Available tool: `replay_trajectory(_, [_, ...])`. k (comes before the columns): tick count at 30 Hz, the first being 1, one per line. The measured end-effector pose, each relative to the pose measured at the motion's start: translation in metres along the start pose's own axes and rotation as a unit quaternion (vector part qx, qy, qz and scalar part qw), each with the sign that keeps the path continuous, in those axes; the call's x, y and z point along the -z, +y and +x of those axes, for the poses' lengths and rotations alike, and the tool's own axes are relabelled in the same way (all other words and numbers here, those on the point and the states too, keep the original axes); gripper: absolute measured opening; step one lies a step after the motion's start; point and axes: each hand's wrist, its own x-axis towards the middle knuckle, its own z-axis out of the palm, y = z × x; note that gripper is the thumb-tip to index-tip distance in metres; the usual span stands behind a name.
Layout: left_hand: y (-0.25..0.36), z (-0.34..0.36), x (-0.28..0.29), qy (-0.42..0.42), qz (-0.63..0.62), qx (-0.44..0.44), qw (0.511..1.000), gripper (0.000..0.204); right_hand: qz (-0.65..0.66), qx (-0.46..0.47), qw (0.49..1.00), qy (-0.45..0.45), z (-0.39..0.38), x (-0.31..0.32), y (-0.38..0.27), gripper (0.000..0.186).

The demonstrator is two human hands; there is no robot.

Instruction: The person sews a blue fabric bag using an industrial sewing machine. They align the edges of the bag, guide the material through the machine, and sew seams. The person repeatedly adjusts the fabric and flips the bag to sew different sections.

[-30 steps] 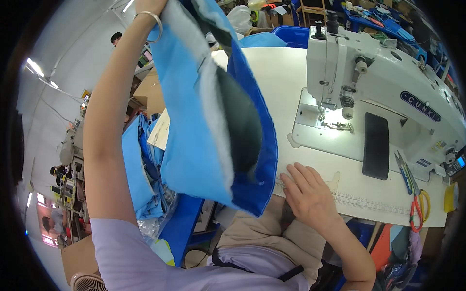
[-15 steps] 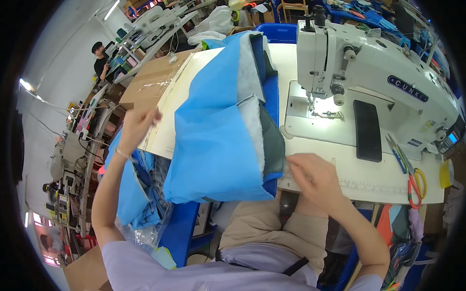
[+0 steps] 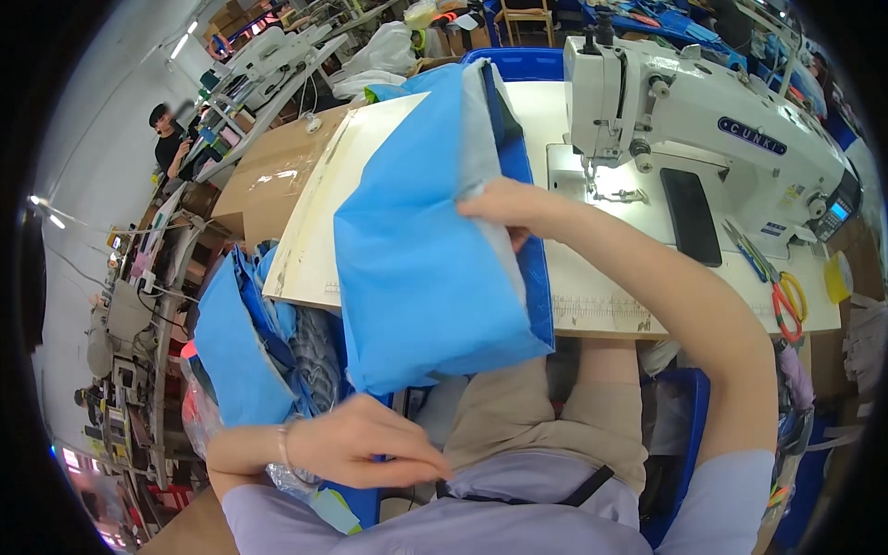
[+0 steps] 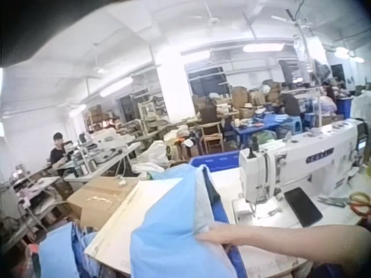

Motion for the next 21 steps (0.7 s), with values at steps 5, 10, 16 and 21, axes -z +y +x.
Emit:
replay_trajectory(5, [-0.047, 0.035, 0.013, -0.057, -0.245, 0.306, 0.918, 0.051, 0.021, 0.259, 0.961, 0.091, 0.000, 0.018, -0.072, 0.056])
replay_trajectory(10, [-0.098, 0.108, 0.103, 0.165, -0.143, 0.268, 0.938, 0.060, -0.052, 0.408, 0.901, 0.137, -0.083, 0.036, -0.125, 0.041])
replay_trajectory(16, [-0.195, 0.102, 0.131, 0.361, 0.360, 0.031, 0.860, 0.036, -0.193, 0.520, 0.829, 0.074, -0.087, 0.013, -0.067, 0.026])
replay_trajectory(21, [-0.081, 0.054, -0.049, -0.173, 0.327, -0.013, 0.929, 0.014, -0.212, 0.388, 0.896, 0.039, -0.086, -0.006, 0.031, 0.024])
